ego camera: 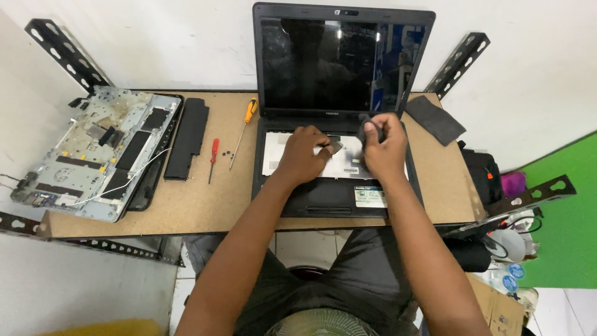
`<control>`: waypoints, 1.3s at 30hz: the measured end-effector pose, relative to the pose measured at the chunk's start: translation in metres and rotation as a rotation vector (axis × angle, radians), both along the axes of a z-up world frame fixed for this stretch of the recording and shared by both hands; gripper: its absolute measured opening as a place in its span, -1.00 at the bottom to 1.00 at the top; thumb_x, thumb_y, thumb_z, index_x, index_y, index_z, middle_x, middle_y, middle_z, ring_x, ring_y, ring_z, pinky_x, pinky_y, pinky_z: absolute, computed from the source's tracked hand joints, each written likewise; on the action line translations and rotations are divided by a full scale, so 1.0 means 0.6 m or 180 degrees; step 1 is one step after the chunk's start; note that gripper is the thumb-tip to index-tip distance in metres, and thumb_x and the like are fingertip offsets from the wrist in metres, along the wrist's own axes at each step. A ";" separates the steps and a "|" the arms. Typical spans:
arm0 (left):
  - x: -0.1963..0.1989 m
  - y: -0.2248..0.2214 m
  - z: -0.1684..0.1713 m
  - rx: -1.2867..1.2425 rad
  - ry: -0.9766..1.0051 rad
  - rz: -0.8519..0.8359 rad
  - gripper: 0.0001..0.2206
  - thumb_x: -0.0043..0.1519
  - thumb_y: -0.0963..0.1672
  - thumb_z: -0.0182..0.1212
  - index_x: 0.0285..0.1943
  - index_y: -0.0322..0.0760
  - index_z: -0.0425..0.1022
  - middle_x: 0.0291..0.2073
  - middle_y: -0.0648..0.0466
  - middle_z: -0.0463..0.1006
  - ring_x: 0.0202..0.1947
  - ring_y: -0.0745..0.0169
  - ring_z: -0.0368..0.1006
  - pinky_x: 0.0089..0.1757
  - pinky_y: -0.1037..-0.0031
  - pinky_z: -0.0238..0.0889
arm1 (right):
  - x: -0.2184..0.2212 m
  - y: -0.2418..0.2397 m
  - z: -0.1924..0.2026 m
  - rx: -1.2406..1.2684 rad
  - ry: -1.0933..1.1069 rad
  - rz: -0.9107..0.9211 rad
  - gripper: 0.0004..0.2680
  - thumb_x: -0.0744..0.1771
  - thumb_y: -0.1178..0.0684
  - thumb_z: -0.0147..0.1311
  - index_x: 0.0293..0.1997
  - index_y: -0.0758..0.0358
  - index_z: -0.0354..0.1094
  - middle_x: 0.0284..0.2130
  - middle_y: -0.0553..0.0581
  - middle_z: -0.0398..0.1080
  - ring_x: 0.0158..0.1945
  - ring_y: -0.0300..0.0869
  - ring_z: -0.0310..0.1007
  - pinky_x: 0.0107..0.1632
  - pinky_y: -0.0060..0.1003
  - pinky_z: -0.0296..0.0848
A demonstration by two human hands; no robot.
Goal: Disassembling and reassembling a laptop for repair, including removing screws and the keyboard.
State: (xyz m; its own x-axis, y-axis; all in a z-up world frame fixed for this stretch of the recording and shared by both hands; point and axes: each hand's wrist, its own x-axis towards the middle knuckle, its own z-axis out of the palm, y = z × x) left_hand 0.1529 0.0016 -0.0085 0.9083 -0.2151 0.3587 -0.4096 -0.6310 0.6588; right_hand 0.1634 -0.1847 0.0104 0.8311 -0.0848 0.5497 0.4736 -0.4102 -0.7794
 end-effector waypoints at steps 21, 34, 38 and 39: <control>-0.008 0.002 0.010 0.0140 -0.0251 0.0008 -0.88 0.00 -0.10 0.14 -0.44 -0.20 0.53 -0.31 0.03 0.44 -0.14 -0.07 0.33 -0.13 0.22 0.22 | -0.014 0.028 -0.010 -0.0554 0.0245 0.0657 -0.94 0.24 0.11 0.19 -0.31 0.12 0.42 -0.52 0.04 0.39 -0.35 -0.15 0.38 -0.20 -0.30 0.31; -0.005 0.001 -0.003 -0.0404 -0.0183 0.0175 -0.85 0.02 -0.06 0.21 -0.45 -0.18 0.44 -0.43 0.00 0.42 -0.20 -0.08 0.36 -0.10 0.21 0.20 | -0.039 -0.025 0.024 -0.0942 0.0094 -0.0009 -0.88 0.28 0.11 0.14 -0.15 0.19 0.36 -0.23 0.18 0.34 -0.07 0.11 0.34 0.00 -0.10 0.24; -0.004 0.002 -0.003 -0.0405 -0.0233 0.0235 -0.85 0.02 -0.06 0.22 -0.48 -0.18 0.42 -0.46 0.01 0.42 -0.23 -0.07 0.37 -0.12 0.22 0.21 | -0.076 -0.039 0.025 -0.2078 -0.0338 -0.0155 -0.86 0.31 0.09 0.07 -0.11 0.30 0.37 -0.14 0.29 0.33 -0.03 0.19 0.34 0.05 0.00 0.23; -0.002 0.001 -0.007 -0.0422 -0.0249 0.0253 -0.84 0.01 -0.06 0.23 -0.50 -0.17 0.41 -0.47 0.02 0.42 -0.25 -0.05 0.37 -0.13 0.23 0.22 | -0.079 -0.046 0.015 -0.2202 -0.0238 -0.0192 -0.83 0.33 0.08 0.03 -0.06 0.32 0.37 -0.10 0.31 0.34 0.01 0.20 0.33 0.09 0.00 0.21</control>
